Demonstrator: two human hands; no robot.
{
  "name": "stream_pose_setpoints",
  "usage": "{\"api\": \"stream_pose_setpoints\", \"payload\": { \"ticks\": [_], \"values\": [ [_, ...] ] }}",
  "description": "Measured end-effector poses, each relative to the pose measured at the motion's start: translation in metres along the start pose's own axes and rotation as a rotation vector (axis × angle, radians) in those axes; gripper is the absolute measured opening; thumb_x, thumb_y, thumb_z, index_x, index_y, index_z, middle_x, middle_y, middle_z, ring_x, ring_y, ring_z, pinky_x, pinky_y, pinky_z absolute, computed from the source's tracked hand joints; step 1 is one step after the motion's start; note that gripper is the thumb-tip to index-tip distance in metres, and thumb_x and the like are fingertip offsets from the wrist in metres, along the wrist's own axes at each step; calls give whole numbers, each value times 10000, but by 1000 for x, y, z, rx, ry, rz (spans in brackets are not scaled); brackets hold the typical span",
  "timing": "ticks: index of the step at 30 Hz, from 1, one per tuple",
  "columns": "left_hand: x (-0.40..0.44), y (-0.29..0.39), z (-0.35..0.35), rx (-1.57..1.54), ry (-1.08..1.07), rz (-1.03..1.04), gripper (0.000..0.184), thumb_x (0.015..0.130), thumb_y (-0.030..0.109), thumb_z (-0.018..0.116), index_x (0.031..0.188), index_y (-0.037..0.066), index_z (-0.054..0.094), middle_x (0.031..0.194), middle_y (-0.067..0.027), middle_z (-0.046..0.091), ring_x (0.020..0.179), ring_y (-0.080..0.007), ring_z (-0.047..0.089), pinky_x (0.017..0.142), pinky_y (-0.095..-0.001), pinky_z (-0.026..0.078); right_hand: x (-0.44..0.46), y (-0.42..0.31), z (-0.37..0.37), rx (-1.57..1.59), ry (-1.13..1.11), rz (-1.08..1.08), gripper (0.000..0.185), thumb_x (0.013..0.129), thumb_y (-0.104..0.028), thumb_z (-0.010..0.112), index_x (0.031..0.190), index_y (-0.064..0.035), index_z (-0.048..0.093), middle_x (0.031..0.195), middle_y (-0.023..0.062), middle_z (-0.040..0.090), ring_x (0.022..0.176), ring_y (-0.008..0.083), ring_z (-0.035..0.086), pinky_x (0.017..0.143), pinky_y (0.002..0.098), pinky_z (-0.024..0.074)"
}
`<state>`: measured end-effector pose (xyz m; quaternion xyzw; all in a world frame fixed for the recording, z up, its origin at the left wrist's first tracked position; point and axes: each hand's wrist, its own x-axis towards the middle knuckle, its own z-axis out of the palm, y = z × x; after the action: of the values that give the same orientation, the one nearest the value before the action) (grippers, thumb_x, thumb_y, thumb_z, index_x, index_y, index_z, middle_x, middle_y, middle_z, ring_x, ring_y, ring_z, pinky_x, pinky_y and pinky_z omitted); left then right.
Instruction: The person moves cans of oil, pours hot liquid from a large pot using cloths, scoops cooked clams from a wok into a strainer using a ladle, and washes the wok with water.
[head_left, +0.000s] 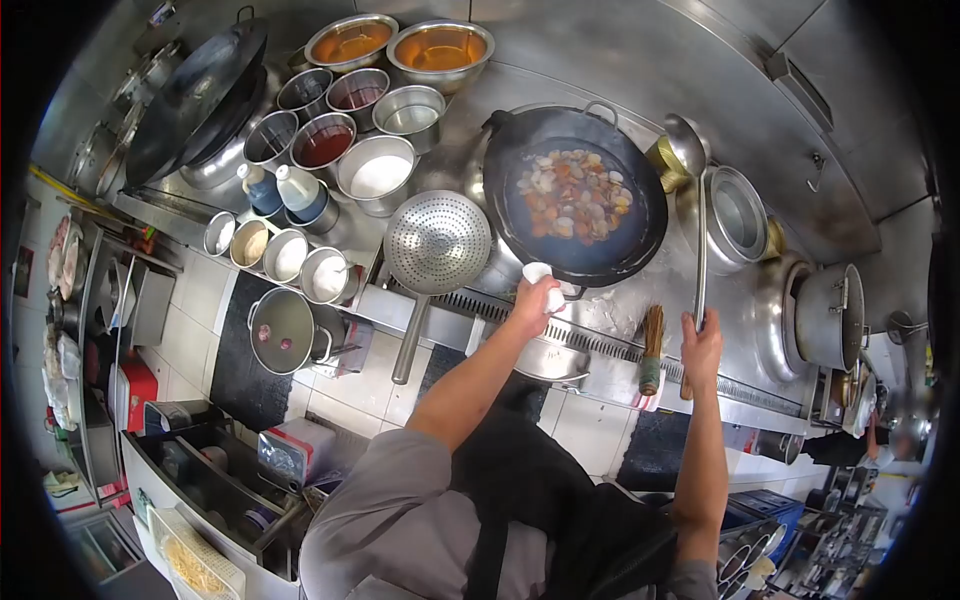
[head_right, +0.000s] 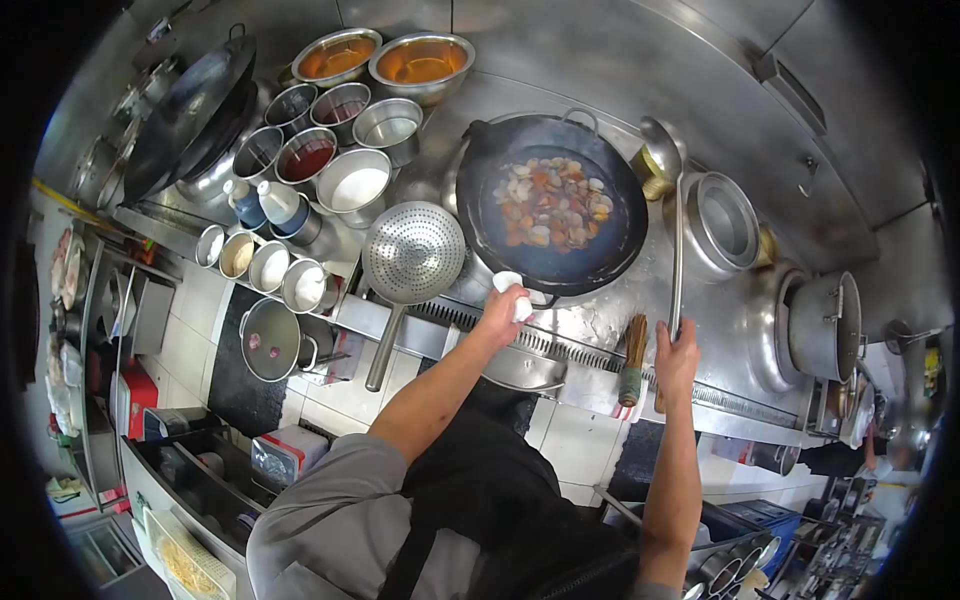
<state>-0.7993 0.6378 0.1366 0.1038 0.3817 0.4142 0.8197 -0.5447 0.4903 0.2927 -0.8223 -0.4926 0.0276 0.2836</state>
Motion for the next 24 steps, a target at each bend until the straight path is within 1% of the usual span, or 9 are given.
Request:
{"api": "stream_pose_setpoints", "payload": {
  "ticks": [1, 2, 4, 8, 12, 15, 16, 20, 24],
  "values": [
    [1, 1, -4, -5, -24, 5, 297, 819, 72, 637, 1088, 133, 527, 910, -50, 580, 761, -206, 611, 561, -412, 536, 9, -4, 5, -9, -12, -15, 288, 948, -239, 674, 1001, 18, 553, 664, 204, 563, 582, 383, 571, 573, 481, 430],
    [3, 1, -9, -8, -47, 10, 297, 820, 72, 636, 1090, 132, 527, 909, -49, 579, 760, -206, 610, 559, -411, 534, 17, -17, 4, 1, -14, -51, 288, 941, -229, 680, 1005, 22, 553, 694, 234, 580, 642, 435, 595, 606, 496, 437],
    [5, 3, -15, -25, -98, 12, 296, 827, 77, 631, 1098, 126, 522, 913, -46, 578, 763, -205, 610, 548, -408, 529, 29, -32, 9, -33, -28, -27, 288, 936, -225, 685, 1008, 20, 553, 714, 249, 595, 675, 456, 607, 620, 503, 444],
    [-9, 12, -17, -6, -95, -16, 288, 823, 102, 658, 1086, 125, 545, 917, -42, 578, 786, -202, 605, 566, -384, 507, 54, -50, 7, -73, -14, -6, 277, 926, -211, 692, 1008, 14, 552, 758, 281, 622, 760, 502, 627, 657, 530, 456],
    [-14, 14, -35, -23, -163, -38, 317, 822, 109, 644, 1112, 142, 522, 939, -30, 572, 819, -189, 595, 600, -388, 507, 75, -50, 5, -113, 9, -25, 264, 918, -202, 682, 1016, 9, 560, 812, 301, 649, 832, 519, 636, 712, 552, 474],
    [-27, 21, -31, -20, -98, -79, 312, 821, 135, 666, 1106, 153, 542, 923, -27, 576, 779, -200, 591, 606, -381, 491, 94, -53, 0, -190, -1, -14, 273, 911, -208, 665, 1037, 13, 566, 856, 317, 661, 880, 527, 636, 756, 568, 482],
    [-34, 28, -27, -4, -83, -116, 316, 819, 143, 665, 1110, 150, 542, 925, -28, 598, 794, -204, 608, 636, -381, 485, 101, -54, -1, -217, -9, -10, 281, 909, -212, 659, 1048, 15, 568, 869, 322, 662, 891, 527, 637, 770, 570, 485],
    [-46, 33, -30, -35, -144, -140, 302, 823, 142, 657, 1110, 142, 563, 963, -38, 663, 845, -202, 641, 634, -355, 474, 124, -64, -4, -226, -40, -30, 304, 905, -220, 637, 1083, 19, 573, 926, 331, 671, 945, 519, 642, 830, 571, 494],
    [-58, 30, -36, -50, -101, -180, 284, 827, 138, 660, 1100, 139, 581, 975, -34, 673, 851, -190, 635, 642, -349, 463, 140, -83, 1, -306, -128, 10, 335, 913, -233, 638, 1148, -7, 560, 1011, 325, 677, 1004, 518, 637, 880, 582, 499]
  ]
}}
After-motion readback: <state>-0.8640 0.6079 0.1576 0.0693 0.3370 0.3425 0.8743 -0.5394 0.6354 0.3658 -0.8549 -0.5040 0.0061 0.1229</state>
